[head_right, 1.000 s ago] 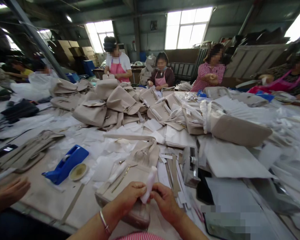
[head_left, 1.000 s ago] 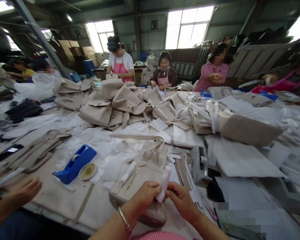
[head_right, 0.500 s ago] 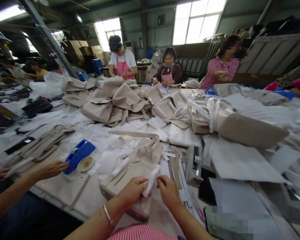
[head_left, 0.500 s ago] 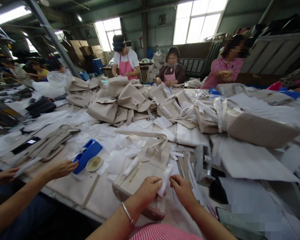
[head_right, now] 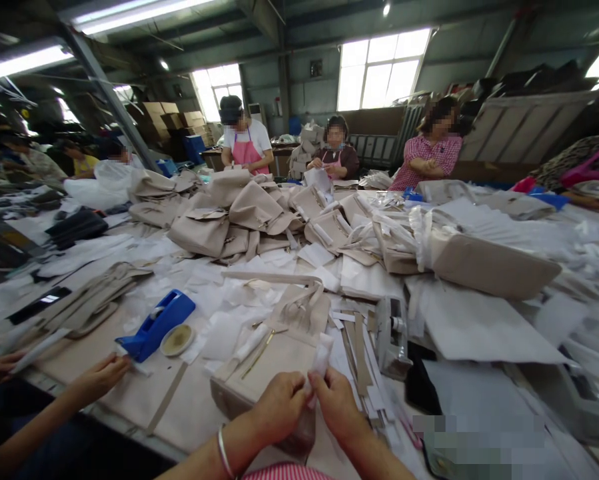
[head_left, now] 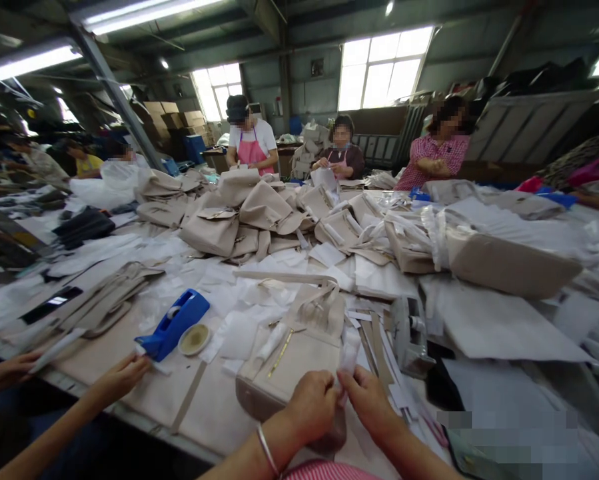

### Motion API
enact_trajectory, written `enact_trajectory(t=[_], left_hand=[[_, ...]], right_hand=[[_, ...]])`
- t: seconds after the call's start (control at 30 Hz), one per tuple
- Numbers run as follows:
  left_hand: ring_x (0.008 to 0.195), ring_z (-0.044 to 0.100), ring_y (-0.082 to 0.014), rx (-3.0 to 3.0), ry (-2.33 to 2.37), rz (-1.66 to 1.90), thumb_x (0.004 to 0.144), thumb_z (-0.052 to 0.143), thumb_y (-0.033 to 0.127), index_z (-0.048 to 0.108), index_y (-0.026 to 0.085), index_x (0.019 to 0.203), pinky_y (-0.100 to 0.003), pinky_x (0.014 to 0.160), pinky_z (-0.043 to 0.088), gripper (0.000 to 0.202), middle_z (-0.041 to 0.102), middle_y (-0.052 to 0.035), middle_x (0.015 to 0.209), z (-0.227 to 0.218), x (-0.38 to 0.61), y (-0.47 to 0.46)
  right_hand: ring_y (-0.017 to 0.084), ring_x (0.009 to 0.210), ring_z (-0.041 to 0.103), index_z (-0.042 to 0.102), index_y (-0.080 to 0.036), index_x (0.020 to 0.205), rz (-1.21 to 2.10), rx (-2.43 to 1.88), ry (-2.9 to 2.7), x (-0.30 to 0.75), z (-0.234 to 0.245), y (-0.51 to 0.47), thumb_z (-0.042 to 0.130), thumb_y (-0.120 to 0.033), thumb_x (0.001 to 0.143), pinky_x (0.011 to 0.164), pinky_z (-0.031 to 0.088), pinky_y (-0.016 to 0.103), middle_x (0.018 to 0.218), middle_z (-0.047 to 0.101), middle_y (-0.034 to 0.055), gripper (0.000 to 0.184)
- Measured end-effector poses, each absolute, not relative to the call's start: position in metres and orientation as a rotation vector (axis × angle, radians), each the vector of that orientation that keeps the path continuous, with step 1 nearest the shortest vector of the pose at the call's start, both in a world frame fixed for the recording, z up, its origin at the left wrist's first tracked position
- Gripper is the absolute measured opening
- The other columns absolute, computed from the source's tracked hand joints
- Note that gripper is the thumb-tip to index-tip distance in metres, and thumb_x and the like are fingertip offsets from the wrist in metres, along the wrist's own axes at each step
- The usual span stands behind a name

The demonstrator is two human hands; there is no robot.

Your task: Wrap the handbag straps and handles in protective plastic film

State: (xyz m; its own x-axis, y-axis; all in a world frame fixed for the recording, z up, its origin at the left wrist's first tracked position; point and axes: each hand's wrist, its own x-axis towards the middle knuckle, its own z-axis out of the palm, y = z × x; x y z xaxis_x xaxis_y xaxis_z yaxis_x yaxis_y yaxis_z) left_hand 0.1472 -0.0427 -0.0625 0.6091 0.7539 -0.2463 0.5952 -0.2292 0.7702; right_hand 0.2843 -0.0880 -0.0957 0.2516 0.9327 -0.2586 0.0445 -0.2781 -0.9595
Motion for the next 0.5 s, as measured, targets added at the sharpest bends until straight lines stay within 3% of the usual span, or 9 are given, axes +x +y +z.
enact_trajectory(t=[0.07, 0.17, 0.27, 0.37, 0.5], left_hand=[[0.066, 0.058, -0.0174, 1.919, 1.147, 0.187, 0.087, 0.047, 0.029, 0.066, 0.015, 0.069, -0.028, 0.063, 0.040, 0.030, 0.068, -0.0073, 0.069, -0.069, 0.146, -0.041], [0.066, 0.059, -0.0178, 1.936, 1.091, 0.169, 0.088, 0.046, 0.030, 0.068, 0.015, 0.070, -0.028, 0.062, 0.042, 0.032, 0.069, -0.0086, 0.070, -0.073, 0.141, -0.036], [0.086, 0.065, -0.0218, 1.975, 0.965, 0.248, 0.089, 0.047, 0.031, 0.072, 0.015, 0.094, -0.031, 0.079, 0.048, 0.030, 0.073, -0.0122, 0.094, -0.071, 0.122, -0.024], [0.108, 0.061, -0.0251, 1.999, 1.023, 0.457, 0.089, 0.048, 0.034, 0.067, 0.016, 0.112, -0.036, 0.099, 0.043, 0.034, 0.069, -0.0147, 0.114, -0.063, 0.091, -0.002], [0.086, 0.064, -0.0224, 1.862, 1.150, 0.441, 0.091, 0.043, 0.034, 0.069, 0.019, 0.085, -0.031, 0.081, 0.048, 0.031, 0.071, -0.0084, 0.087, -0.047, 0.060, 0.030]], right_hand=[[0.023, 0.077, 0.060, 0.064, -0.014, 0.083, 1.155, -1.580, -0.936, 0.280, -0.100, -0.087, 0.056, -0.059, 0.080, 0.069, 0.046, 0.031, 0.077, 0.067, 0.0068, 0.046], [0.016, 0.056, 0.052, 0.060, -0.017, 0.082, 1.299, -1.627, -0.899, 0.283, -0.113, -0.084, 0.054, -0.062, 0.078, 0.053, 0.039, 0.027, 0.059, 0.056, -0.0009, 0.046], [0.011, 0.043, 0.038, 0.056, -0.019, 0.074, 1.427, -1.769, -0.897, 0.306, -0.120, -0.074, 0.054, -0.065, 0.073, 0.044, 0.028, 0.025, 0.050, 0.044, -0.0059, 0.047], [0.014, 0.057, 0.050, 0.060, -0.018, 0.076, 1.172, -1.831, -0.943, 0.338, -0.112, -0.044, 0.062, -0.059, 0.069, 0.054, 0.037, 0.026, 0.063, 0.056, -0.0013, 0.042], [0.016, 0.073, 0.058, 0.063, -0.017, 0.088, 1.195, -1.716, -0.563, 0.354, -0.096, 0.030, 0.066, -0.049, 0.072, 0.061, 0.040, 0.025, 0.082, 0.063, 0.0026, 0.036]])
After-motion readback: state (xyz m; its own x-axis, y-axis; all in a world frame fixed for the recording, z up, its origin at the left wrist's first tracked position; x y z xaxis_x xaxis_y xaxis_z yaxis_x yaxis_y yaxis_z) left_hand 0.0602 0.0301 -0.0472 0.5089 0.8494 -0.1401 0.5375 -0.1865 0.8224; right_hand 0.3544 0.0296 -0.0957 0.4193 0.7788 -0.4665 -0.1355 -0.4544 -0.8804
